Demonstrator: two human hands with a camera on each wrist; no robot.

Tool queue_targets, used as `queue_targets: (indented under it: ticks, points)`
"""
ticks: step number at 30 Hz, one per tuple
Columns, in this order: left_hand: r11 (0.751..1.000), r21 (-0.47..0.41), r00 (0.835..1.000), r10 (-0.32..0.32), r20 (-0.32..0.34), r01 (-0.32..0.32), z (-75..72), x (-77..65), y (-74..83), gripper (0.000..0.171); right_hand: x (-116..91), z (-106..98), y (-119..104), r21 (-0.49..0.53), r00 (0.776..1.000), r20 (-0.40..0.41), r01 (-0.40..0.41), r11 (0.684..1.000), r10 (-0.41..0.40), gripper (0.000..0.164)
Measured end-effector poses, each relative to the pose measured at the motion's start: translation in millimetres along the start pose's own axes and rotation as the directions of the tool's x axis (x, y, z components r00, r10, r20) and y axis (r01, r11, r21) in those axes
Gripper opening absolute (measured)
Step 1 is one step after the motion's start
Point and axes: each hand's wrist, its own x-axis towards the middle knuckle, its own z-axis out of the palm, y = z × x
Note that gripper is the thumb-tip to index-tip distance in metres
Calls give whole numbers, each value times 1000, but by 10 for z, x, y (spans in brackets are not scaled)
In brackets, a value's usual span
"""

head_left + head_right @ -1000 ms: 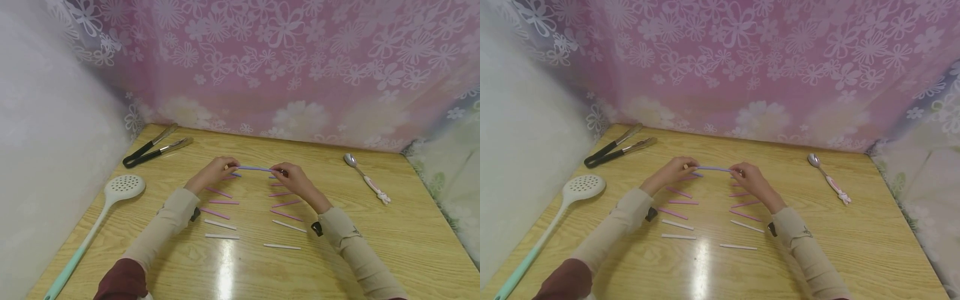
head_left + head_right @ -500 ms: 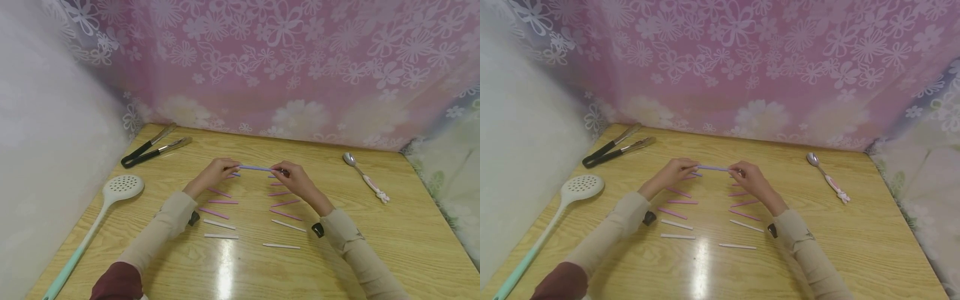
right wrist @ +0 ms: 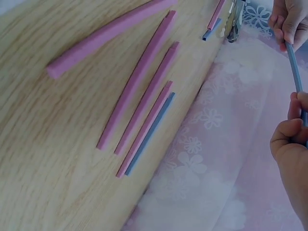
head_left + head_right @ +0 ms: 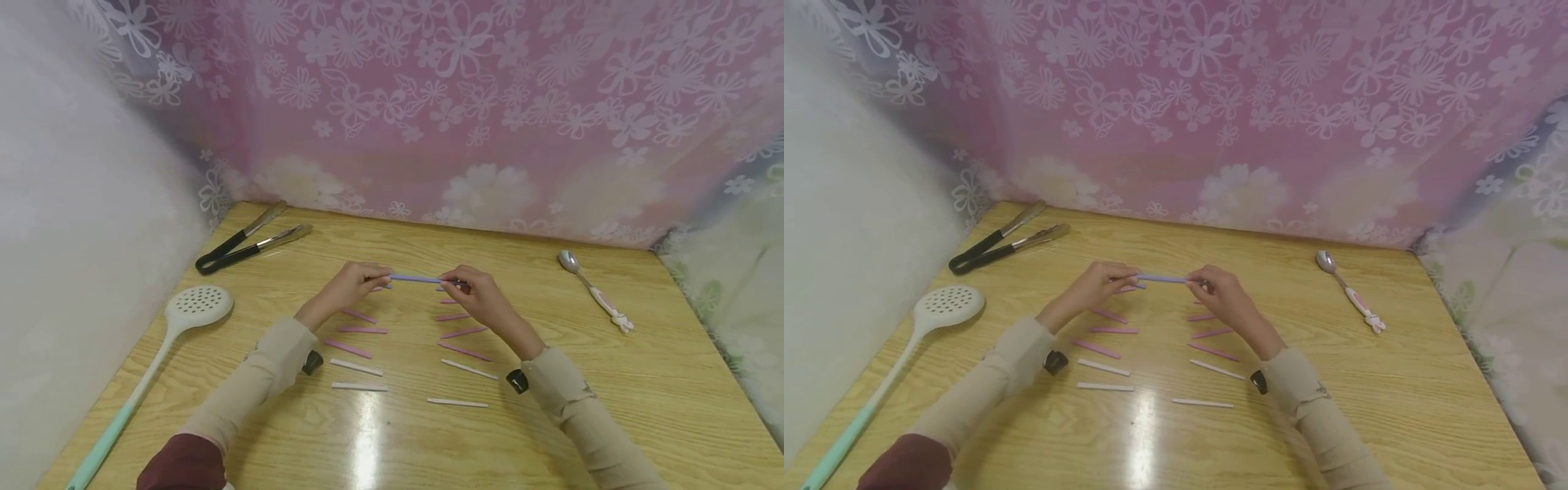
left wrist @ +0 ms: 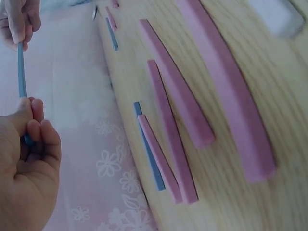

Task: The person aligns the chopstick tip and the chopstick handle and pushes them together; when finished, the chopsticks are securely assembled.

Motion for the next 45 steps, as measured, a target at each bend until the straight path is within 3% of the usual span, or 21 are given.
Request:
queue_targets:
  ticks: [8,15,21,26,30,39,45]
  points:
    - [1000,11,1000,-6,-13,6,84,-15,-35,29,-28,46,28,18,1000,25,14,1000,-15,11]
    - [996,64,997,-66,37,63,0,68,-33,30,21,10,72,-42,998,44,50,998,-48,13]
    - [989,118,995,-95,38,90,-115,140,-125,31,98,-30,119,-25,998,56,-10,1000,11,16]
    - [983,114,989,-147,22,144,-175,168,-184,31,158,-56,185,-60,997,45,-56,997,59,14]
    - [981,125,987,-155,30,150,-223,232,-239,30,227,-67,250,-81,993,51,-104,991,108,14]
    - [963,162,971,-228,70,215,-316,472,-393,25,414,-65,452,-98,960,127,-240,966,251,19]
    - [943,167,948,-305,93,287,-282,597,-512,23,514,5,661,-125,919,203,-318,940,338,21]
